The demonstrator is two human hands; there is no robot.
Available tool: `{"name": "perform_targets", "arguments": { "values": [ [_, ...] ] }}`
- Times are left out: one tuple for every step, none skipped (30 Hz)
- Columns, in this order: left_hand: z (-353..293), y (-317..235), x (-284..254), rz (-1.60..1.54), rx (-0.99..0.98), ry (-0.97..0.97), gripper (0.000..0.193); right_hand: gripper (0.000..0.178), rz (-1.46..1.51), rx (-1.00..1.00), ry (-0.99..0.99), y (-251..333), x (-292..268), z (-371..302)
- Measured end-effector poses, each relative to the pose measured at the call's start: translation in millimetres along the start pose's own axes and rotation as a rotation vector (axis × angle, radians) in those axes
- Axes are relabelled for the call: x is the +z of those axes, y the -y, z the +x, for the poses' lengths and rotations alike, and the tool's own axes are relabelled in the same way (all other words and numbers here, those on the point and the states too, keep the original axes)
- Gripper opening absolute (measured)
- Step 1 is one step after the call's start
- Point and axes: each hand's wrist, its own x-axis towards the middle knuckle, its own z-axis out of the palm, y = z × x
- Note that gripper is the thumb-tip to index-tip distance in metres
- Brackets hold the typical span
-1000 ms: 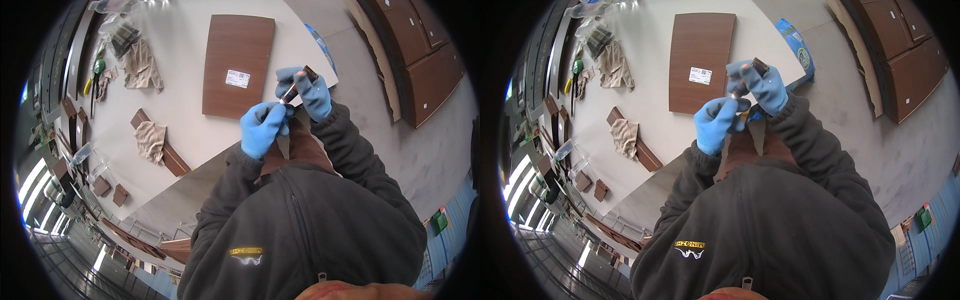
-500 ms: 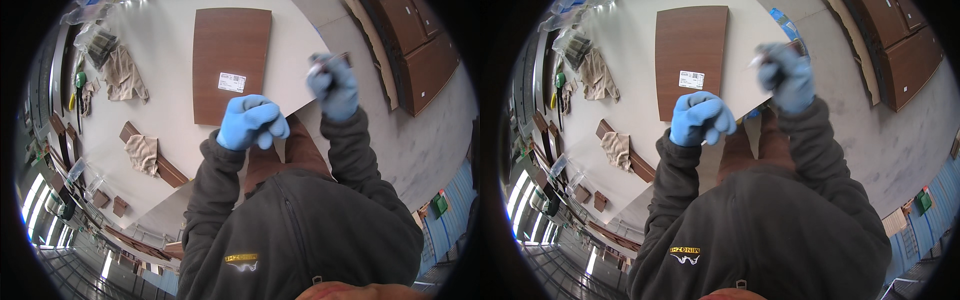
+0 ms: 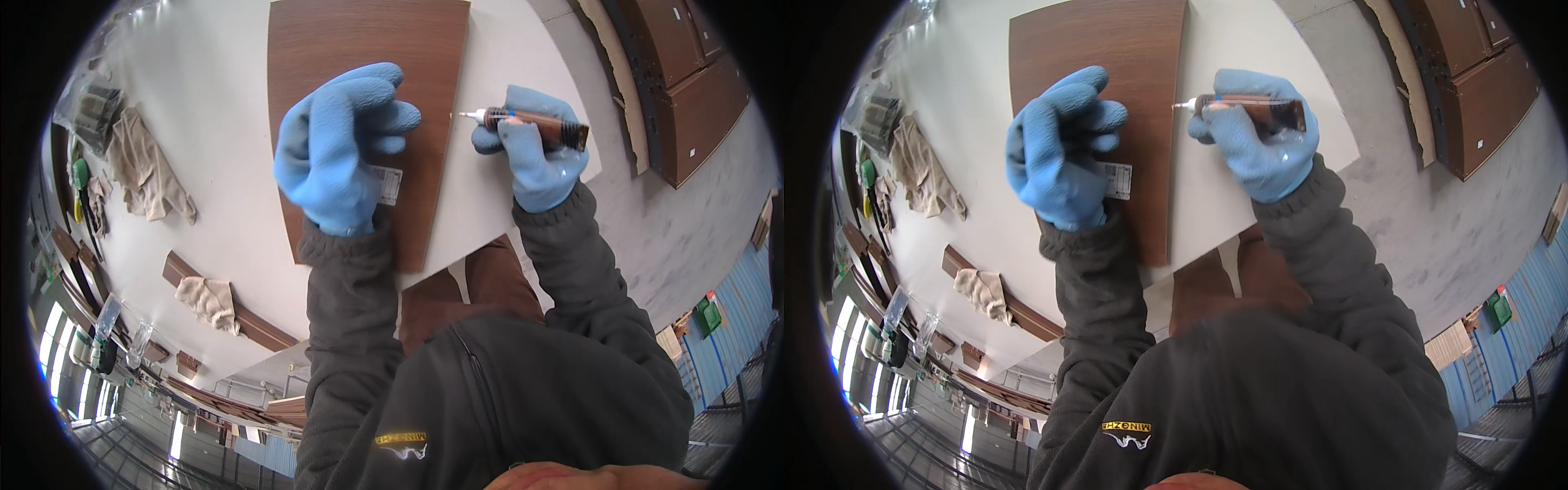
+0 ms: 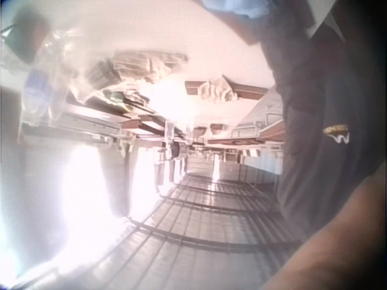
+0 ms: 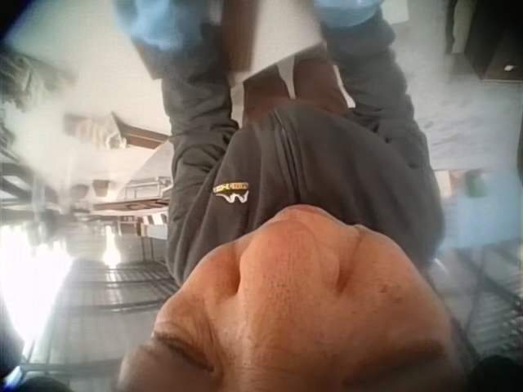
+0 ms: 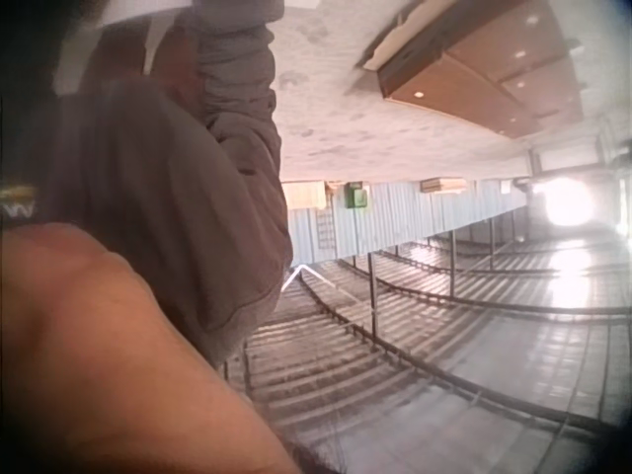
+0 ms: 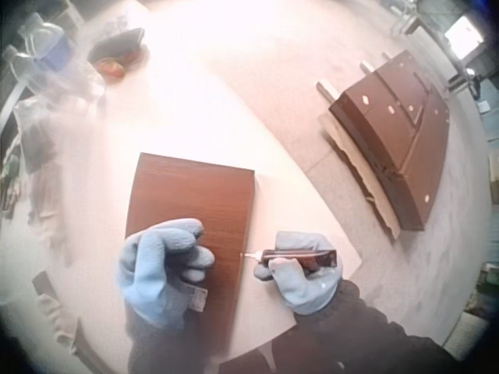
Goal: The person wipes a brown wood panel with a cloth, applies a small amount of paste from a tube to a label, places the panel on a stack, then returns to the table to wipe several additional panels with a cloth and water. The person handles multiple panels one at a time, wiping each surface and stacking them.
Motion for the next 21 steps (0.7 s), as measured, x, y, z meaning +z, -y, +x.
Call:
{"name": "perform_targets", "arguments": {
  "values": [
    [-1.2,1.4,-2.7,0.026,-0.002,-0.015,0.039,0.025,-0.026,0.01,0.011,0.6,-0.9,-1.1],
    [-0.8,2.9,-5.0,0.052,-0.005,-0.03,0.044,0.026,-0.025,0.026,-0.007,0.7,-0.2,-2.4],
    [-0.8,3.8,-7.1,0.063,-0.011,-0.031,0.044,0.027,-0.028,0.077,-0.02,1.2,0.1,-3.8],
    [0.8,5.0,-8.7,0.006,0.005,-0.008,0.044,0.028,-0.041,0.047,-0.03,0.9,1.4,-4.9],
    [1.7,5.6,-9.9,-0.05,0.021,0.012,0.044,0.029,-0.056,0.056,-0.032,0.8,2.2,-6.1],
    [3.0,6.3,-10.7,-0.104,0.036,0.031,0.044,0.03,-0.071,0.075,-0.03,0.5,2.8,-6.7],
    [3.4,6.3,-10.7,-0.104,0.029,0.006,0.044,0.031,-0.071,0.063,-0.027,0.0,3.5,-7.0],
    [3.6,6.4,-10.6,-0.091,0.028,0.001,0.044,0.031,-0.07,0.061,-0.021,-0.2,3.2,-6.9],
    [3.8,6.2,-10.4,-0.078,0.028,-0.002,0.044,0.032,-0.062,0.059,-0.023,-0.7,3.0,-6.4],
    [3.3,6.1,-10.1,-0.066,0.03,-0.003,0.045,0.032,-0.087,0.046,-0.005,-0.9,1.9,-5.8],
    [3.2,6.1,-10.0,-0.056,0.026,-0.004,0.045,0.031,-0.106,0.036,0.006,-1.4,1.0,-5.1],
    [2.8,6.1,-9.9,-0.046,0.022,-0.005,0.045,0.031,-0.126,0.026,0.017,-1.8,0.1,-4.6],
    [2.5,6.4,-10.0,-0.052,0.003,-0.027,0.045,0.031,-0.152,0.016,0.016,-2.4,-0.5,-4.3],
    [2.7,6.6,-10.3,-0.036,0.023,-0.004,0.045,0.031,-0.18,0.008,0.016,-2.9,-0.7,-4.1],
    [2.6,7.1,-10.5,-0.035,0.027,-0.002,0.045,0.031,-0.198,-0.005,0.015,-3.4,-0.9,-4.2],
    [3.2,7.6,-10.9,-0.039,0.016,-0.017,0.045,0.03,-0.188,-0.006,0.005,-4.0,-0.4,-4.3],
    [3.5,7.9,-11.2,-0.039,0.037,0.003,0.046,0.03,-0.168,-0.014,-0.007,-4.2,-0.1,-4.5],
    [4.1,8.4,-11.5,-0.043,0.041,0.005,0.046,0.03,-0.152,-0.009,-0.016,-4.6,0.6,-4.7],
    [4.5,8.6,-11.7,-0.047,0.045,0.008,0.046,0.03,-0.145,-0.014,-0.021,-4.6,1.0,-4.7],
    [4.6,8.8,-11.9,-0.046,0.042,0.009,0.046,0.03,-0.142,-0.008,-0.023,-4.6,1.3,-4.7],
    [5.0,8.9,-12.1,-0.046,0.041,0.01,0.046,0.03,-0.141,0.002,-0.03,-4.4,1.8,-4.6]
  ]
}}
